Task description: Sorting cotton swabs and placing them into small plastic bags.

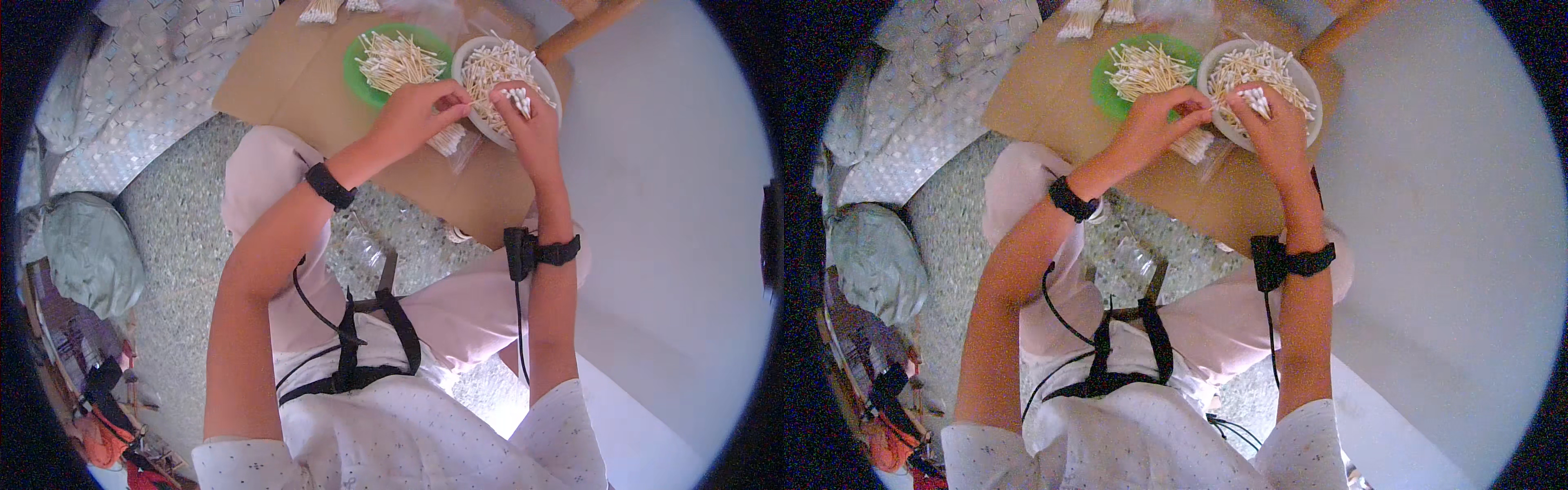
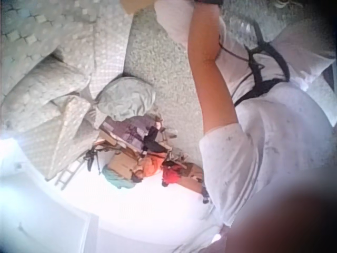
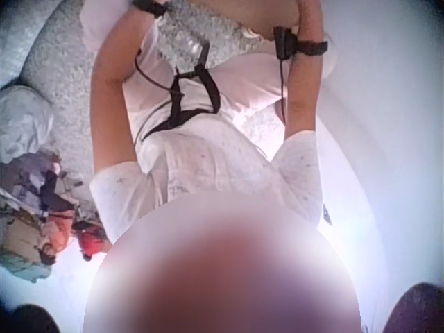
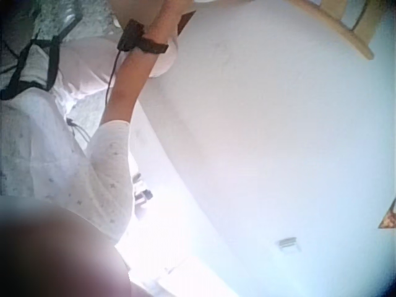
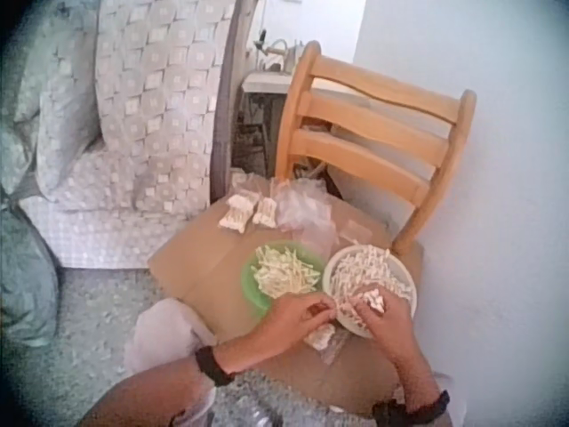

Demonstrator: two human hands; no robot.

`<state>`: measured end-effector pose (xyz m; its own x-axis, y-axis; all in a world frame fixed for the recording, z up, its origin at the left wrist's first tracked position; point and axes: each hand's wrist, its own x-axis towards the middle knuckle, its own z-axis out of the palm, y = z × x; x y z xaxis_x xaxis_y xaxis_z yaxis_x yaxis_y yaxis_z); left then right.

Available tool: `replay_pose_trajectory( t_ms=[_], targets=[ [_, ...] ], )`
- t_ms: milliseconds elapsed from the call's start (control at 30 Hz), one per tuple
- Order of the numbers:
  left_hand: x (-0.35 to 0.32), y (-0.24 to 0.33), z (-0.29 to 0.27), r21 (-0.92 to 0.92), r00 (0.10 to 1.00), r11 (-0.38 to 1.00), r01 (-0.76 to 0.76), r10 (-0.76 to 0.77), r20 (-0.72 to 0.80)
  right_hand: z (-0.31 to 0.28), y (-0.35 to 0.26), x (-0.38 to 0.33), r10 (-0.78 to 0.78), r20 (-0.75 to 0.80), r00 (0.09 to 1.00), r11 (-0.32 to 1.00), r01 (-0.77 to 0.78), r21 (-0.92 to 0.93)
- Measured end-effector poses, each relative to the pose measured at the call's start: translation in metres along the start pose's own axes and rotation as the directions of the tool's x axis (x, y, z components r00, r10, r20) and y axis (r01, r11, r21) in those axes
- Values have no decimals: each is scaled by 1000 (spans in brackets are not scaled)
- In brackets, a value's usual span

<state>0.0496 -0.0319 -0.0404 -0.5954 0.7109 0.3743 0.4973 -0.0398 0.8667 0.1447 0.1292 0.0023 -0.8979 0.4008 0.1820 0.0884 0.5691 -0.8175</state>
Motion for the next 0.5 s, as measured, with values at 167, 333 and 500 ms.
replay_pose_trajectory(
  t_ms=[167,333,500],
  targets=[
    [2,5,0,-48,1000,999,10,-11,-23,-3,15,-8,64,-99,993,998,-65,-6],
    [6,-3,0,-137,998,990,31,-22,65,-13,13,-16,93,-12,996,991,-91,102],
    [4,-6,5,54,999,998,25,-27,37,-6,12,-13,145,11,989,984,-145,105]
  ],
)
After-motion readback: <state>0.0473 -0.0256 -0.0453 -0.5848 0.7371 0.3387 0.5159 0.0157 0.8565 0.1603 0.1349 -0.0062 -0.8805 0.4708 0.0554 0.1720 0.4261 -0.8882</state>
